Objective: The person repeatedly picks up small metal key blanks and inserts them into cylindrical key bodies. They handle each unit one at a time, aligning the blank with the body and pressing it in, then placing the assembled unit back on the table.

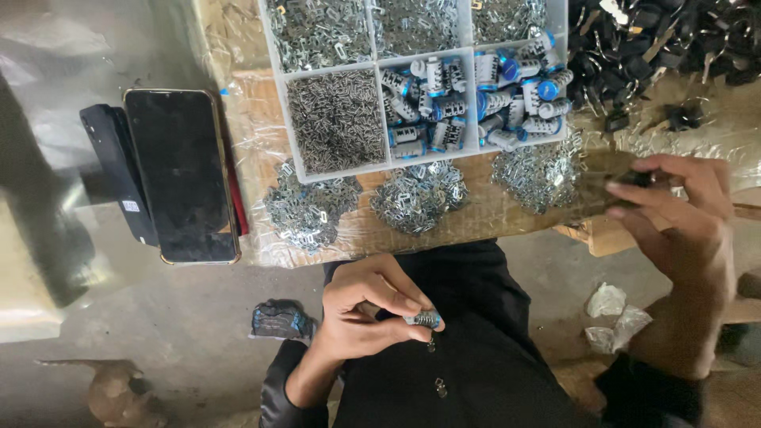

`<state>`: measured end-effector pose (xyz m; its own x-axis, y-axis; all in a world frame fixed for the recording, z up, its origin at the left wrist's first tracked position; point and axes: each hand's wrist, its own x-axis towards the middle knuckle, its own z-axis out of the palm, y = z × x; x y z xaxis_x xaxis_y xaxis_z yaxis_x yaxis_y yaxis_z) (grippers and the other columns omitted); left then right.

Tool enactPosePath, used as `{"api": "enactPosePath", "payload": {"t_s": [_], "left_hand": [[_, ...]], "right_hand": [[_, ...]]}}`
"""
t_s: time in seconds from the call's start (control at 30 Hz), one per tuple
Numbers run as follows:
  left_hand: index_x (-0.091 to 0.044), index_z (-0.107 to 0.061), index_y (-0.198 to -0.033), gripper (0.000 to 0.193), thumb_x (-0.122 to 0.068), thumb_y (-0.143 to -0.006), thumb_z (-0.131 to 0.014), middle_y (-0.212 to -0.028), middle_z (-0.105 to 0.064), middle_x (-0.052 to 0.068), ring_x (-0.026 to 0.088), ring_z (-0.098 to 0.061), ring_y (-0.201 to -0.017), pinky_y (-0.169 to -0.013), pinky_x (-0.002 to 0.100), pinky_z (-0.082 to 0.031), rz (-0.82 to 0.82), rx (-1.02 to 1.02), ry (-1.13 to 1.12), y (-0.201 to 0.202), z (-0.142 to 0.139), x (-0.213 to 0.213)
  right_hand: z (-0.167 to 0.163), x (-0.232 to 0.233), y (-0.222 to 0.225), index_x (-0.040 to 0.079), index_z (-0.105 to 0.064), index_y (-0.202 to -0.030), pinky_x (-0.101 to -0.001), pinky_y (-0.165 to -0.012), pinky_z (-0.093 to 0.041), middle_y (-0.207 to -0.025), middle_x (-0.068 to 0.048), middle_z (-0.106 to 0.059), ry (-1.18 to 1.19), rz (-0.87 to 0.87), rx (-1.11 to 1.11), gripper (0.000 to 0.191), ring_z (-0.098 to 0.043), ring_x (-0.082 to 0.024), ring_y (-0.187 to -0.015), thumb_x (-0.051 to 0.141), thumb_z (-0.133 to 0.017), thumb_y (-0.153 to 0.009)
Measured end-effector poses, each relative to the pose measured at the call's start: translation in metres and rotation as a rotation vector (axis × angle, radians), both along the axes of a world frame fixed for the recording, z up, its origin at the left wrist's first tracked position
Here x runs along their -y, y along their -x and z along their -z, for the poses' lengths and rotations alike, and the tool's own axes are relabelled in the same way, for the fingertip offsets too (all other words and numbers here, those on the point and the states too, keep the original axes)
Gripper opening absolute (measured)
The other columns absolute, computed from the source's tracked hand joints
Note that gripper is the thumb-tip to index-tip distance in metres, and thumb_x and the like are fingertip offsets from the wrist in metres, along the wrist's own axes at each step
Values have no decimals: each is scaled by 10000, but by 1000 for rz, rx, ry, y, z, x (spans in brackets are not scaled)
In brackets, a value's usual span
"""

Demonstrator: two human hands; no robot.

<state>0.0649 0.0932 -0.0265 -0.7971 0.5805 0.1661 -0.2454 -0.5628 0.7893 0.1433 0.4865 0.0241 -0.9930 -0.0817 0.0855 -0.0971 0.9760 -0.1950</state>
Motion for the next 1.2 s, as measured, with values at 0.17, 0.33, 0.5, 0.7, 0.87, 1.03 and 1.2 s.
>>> {"api": "enactPosePath", "payload": {"t_s": [0.17, 0.33, 0.5, 0.7, 0.87, 1.03, 1.2], "left_hand": [[-23, -612, -981, 225, 113, -932, -784, -1061, -580, 106, 351, -757, -1140, -958, 380, -700, -24, 73, -5, -7, -4, -7], [7, -679, -1047, 171, 106, -942, -770, -1042, -614, 113, 355, -760, -1143, -909, 343, -696, -99, -37, 122, -11, -9, -13], [12, -736, -1139, 269, 11, -894, -846, -1058, -725, 127, 279, -802, -1047, -827, 291, -716, -309, -421, 339, -9, -14, -21], [-17, -726, -1117, 326, -97, -854, -901, -1078, -733, 91, 217, -794, -920, -730, 298, -682, -571, -653, 502, -5, -25, -20], [2, -719, -1116, 322, -89, -873, -909, -1073, -718, 102, 217, -788, -917, -707, 294, -661, -491, -861, 622, 2, -35, -13], [34, -701, -1151, 342, -89, -902, -902, -1086, -698, 132, 227, -774, -909, -721, 306, -672, -476, -948, 561, 5, -38, -14], [40, -697, -1145, 303, -72, -934, -882, -1095, -693, 137, 236, -770, -923, -734, 322, -669, -439, -959, 527, 2, -41, -15]], "right_hand": [[38, 12, -13, 31, -583, -1071, -332, -938, -488, -1138, -144, -598, 110, 202, -188, 135, -590, -260, -1071, 9, -687, -1155], [38, 62, 12, 63, -536, -1105, -286, -777, -550, -944, -90, -663, 753, 120, -608, 210, -654, -188, -878, 267, -493, -1133], [6, 149, 12, 15, -637, -1058, -259, -650, -500, -799, -64, -657, 1006, -18, -216, 196, -625, -137, -695, 205, -592, -1050], [1, 187, 25, 14, -720, -961, -275, -541, -424, -670, -70, -666, 851, 13, -29, 113, -586, -113, -556, 118, -703, -920], [5, 174, 16, -35, -538, -1195, -244, -668, -527, -965, -98, -705, 1017, 84, 138, 241, -690, -90, -782, 95, -618, -1008], [23, 178, 1, -30, -623, -1182, -213, -634, -430, -850, -66, -652, 1526, 339, 298, 177, -515, -52, -679, 104, -606, -1067], [27, 180, -5, 1, -476, -1307, -206, -692, -513, -989, -54, -631, 1362, -79, 201, 557, -598, -99, -777, 482, -532, -1031]]}}
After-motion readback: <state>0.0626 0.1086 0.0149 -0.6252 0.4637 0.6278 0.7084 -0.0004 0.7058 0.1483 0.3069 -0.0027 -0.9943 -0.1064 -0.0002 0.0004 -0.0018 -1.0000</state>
